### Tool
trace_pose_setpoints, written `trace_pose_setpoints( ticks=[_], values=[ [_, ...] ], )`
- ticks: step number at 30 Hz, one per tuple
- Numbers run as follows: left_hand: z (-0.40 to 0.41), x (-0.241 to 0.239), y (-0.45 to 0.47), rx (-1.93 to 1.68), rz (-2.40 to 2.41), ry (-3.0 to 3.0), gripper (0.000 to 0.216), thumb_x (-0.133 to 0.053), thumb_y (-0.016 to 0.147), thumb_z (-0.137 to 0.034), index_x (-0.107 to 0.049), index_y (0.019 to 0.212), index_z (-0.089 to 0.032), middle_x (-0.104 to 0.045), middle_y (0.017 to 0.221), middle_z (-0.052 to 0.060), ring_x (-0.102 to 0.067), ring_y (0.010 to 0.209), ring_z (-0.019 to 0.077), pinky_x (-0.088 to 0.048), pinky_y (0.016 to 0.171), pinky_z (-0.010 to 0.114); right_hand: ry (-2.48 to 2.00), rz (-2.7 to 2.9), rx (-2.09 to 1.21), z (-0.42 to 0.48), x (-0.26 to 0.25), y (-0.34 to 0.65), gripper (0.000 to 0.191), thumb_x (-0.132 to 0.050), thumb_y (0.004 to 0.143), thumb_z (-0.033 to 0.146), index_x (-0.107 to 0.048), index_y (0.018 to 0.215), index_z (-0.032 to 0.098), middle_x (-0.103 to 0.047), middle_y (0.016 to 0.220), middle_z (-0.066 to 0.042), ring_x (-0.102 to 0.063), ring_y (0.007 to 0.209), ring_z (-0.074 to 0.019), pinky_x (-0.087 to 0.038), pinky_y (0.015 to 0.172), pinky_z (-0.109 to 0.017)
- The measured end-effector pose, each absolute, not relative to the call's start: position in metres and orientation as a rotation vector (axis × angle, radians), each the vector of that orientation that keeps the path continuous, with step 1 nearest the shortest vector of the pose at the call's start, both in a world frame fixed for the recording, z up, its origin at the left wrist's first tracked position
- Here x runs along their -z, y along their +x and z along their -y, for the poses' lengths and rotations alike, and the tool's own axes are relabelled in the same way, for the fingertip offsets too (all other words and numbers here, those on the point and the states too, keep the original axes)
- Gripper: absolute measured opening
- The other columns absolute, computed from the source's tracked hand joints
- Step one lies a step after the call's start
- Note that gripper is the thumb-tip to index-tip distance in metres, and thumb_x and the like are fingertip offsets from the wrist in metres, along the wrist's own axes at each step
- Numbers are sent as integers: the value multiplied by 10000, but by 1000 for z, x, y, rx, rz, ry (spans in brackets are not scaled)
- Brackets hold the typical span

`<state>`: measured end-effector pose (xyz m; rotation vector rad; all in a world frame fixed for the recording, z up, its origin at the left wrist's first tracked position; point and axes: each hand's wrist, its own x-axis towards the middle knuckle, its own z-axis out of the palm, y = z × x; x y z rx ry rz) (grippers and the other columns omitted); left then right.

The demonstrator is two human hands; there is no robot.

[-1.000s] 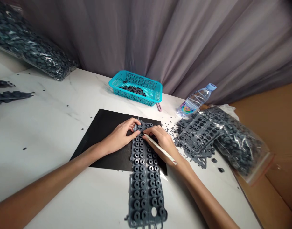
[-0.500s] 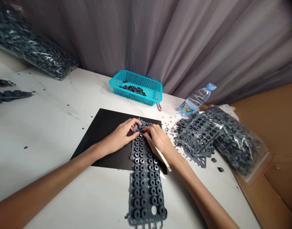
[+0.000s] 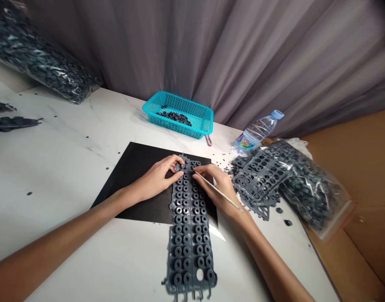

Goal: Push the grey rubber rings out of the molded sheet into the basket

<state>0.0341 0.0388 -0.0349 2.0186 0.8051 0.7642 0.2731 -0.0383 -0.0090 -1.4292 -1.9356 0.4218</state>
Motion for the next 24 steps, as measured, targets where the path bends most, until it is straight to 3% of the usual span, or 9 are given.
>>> trace_pose_setpoints(
  ticks=[16,24],
  values=[
    [-35,33,38,-775,-836,2034,209,-627,1014,-283,-602,1221,-263,-646,1187,30,-645,1011,195,-541,976,388,-1408,2136,-329,35,13,265,165,-629,1075,393,-703,1125,253,-720,998,-55,-631,967,-253,-528,830,-384],
    [-38,37,37,-794,-815,2041,217,-633,1002,-273,-604,1217,-260,-652,1205,35,-648,1036,201,-545,985,389,-1420,2285,-189,33,12,261,249,-538,1112,335,-672,1292,226,-718,1093,-105,-612,1047,-290,-551,900,-427]
  ],
)
